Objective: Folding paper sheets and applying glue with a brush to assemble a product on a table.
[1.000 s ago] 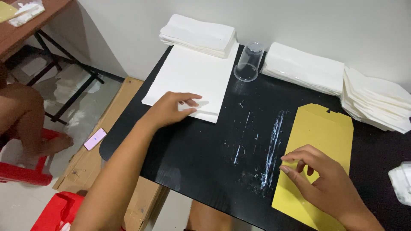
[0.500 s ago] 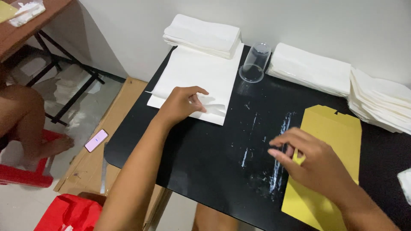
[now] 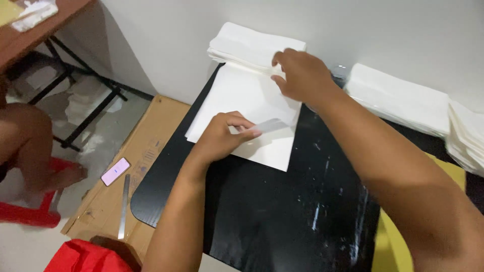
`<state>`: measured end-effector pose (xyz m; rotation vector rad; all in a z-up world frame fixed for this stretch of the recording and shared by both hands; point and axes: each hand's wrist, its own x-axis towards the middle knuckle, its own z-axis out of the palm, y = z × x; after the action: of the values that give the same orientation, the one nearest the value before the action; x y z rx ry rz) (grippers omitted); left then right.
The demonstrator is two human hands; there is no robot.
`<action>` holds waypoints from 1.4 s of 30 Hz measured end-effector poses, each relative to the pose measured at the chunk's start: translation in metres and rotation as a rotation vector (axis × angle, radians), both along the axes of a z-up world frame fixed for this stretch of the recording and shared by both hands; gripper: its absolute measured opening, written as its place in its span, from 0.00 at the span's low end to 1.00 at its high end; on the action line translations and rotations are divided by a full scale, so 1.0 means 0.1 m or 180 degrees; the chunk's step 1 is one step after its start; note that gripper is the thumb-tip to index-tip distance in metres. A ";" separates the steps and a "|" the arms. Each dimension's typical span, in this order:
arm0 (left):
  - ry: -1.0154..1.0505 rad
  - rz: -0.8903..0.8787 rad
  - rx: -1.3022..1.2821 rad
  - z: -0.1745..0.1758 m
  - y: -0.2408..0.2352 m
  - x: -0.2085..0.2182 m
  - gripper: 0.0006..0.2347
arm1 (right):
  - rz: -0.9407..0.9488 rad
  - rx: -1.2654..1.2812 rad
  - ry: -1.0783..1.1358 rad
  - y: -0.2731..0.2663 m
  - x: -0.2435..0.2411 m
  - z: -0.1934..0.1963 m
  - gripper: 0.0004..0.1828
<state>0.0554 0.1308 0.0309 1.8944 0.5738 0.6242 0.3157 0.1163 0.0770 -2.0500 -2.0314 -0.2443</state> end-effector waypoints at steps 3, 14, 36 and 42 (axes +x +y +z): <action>-0.0034 -0.0010 -0.0240 0.13 -0.08 -0.04 0.07 | -0.0064 -0.0177 -0.0887 0.61 0.05 -0.38 0.19; 0.0038 0.0214 -0.0446 0.14 -0.15 -0.02 0.04 | 0.0542 0.0023 -0.2758 1.25 0.23 -0.89 0.17; -0.0479 0.0729 0.3011 -0.17 0.04 -0.13 0.18 | 0.0553 0.0974 -0.2740 1.08 0.48 -0.69 0.14; -0.1166 0.1678 0.3825 -0.03 0.00 -0.21 0.07 | 0.0412 0.1081 -0.2399 1.16 0.47 -0.83 0.16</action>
<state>0.0340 0.1313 0.0278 2.5932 0.4806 1.9352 0.3632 0.2328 -0.0063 -1.7438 -2.2658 -1.4040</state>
